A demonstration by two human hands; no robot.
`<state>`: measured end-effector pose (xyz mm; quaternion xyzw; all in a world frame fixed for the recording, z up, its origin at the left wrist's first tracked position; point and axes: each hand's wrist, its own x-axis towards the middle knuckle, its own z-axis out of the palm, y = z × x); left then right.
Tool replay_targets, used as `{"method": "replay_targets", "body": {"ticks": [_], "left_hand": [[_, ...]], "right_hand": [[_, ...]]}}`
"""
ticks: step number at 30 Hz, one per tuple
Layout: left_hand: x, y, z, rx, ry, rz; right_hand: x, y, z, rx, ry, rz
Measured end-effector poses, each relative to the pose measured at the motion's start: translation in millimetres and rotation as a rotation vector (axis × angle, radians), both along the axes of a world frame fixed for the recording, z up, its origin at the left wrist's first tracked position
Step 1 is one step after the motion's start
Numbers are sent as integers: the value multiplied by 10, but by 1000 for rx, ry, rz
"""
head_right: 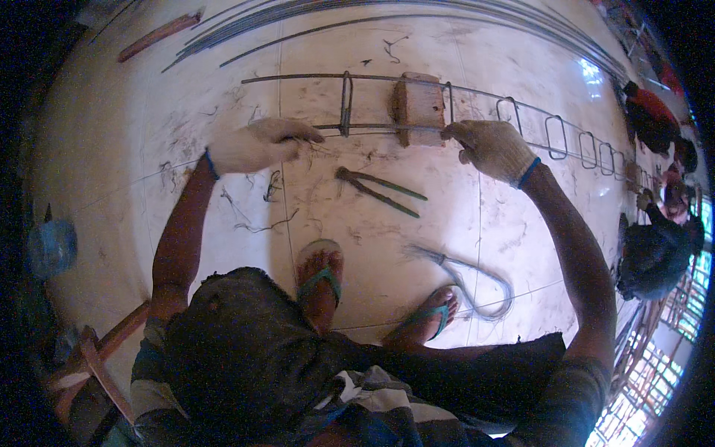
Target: The person assembles a metal ladder-like frame on the floor, using pliers to bend and secure wire ties at each rung. They repeatedly pick up wire, wrap it around the frame, and twist it with pliers to fasten the joints.
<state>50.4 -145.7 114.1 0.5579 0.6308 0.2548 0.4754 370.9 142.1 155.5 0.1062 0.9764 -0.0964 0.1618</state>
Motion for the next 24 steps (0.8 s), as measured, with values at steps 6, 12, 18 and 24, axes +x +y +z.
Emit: {"method": "replay_targets", "body": {"ticks": [6, 12, 18, 24], "left_hand": [[378, -43, -292, 10, -128, 275], [716, -243, -832, 220, -989, 1135], [692, -512, -991, 421, -1301, 1185], [616, -680, -981, 154, -1032, 1091]], "right_hand": [[20, -54, -29, 86, -29, 111], [179, -91, -87, 75, 95, 131], [179, -76, -12, 93, 232, 109], [98, -111, 102, 170, 372, 220]]}}
